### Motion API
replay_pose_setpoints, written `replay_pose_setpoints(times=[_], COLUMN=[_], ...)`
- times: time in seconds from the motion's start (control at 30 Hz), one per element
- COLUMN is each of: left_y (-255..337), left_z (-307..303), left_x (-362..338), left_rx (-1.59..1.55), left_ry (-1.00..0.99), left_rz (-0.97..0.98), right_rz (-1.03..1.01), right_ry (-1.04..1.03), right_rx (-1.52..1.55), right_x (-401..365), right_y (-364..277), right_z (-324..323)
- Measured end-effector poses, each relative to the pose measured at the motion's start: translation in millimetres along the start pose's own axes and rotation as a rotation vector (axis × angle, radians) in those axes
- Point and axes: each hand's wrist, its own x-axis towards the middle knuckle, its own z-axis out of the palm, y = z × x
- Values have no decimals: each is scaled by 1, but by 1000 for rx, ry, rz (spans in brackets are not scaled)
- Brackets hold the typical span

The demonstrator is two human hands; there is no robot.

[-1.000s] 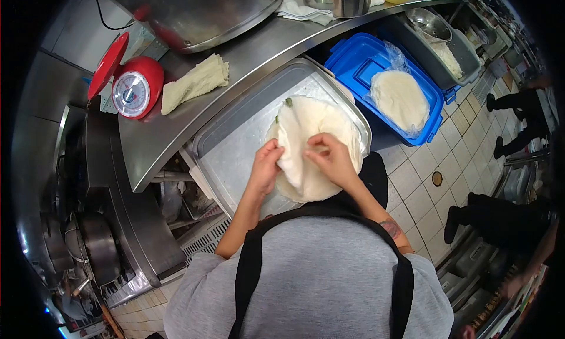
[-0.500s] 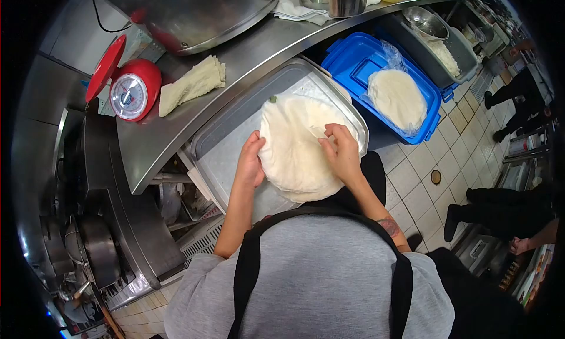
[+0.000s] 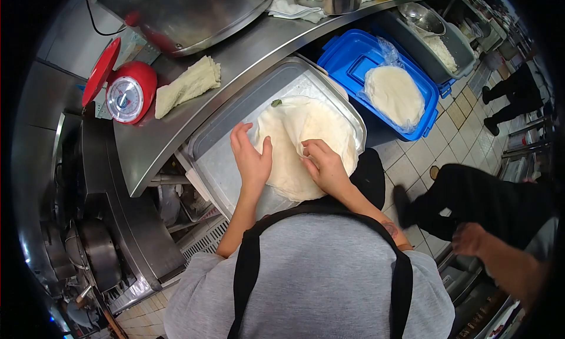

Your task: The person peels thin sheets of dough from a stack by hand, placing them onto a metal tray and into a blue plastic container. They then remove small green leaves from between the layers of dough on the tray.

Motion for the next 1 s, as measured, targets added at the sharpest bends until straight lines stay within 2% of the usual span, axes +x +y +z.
replay_pose_setpoints(times=[0.03, 0.13, 0.23, 0.33, 0.47, 0.6, 0.67, 0.77, 0.87, 1.0], left_y=[6, 3, 8, 13, 8, 2, 7, 10, 19, 13], left_z=[-6, 8, 34, 42, 46, 42, 35, 20, 13, 11], left_x=[4, 5, 12, 13, 5, -17, -22, -25, -20, -22], left_rx=[75, -432, -394, -264, -415, -698, -950, -1005, -1062, -1034], left_ry=[30, -386, -509, -567, -631, -535, -446, -446, -372, -482], left_rz=[87, -341, -458, -308, -375, -425, -487, -434, -476, -468], right_rz=[-13, -51, -205, -320, -339, -79, -32, -16, 44, 3], right_ry=[5, -94, -175, -270, -296, 138, 182, 16, -188, -62], right_rx=[0, -11, -8, 10, 40, -133, -339, -270, -140, -159], right_x=[1, 0, -3, -7, -4, 9, 26, 37, 44, 44], right_y=[-2, -10, -13, -14, -11, 15, 14, 23, 9, 14], right_z=[-2, -3, 4, 6, -9, -17, -29, -34, -37, -18])
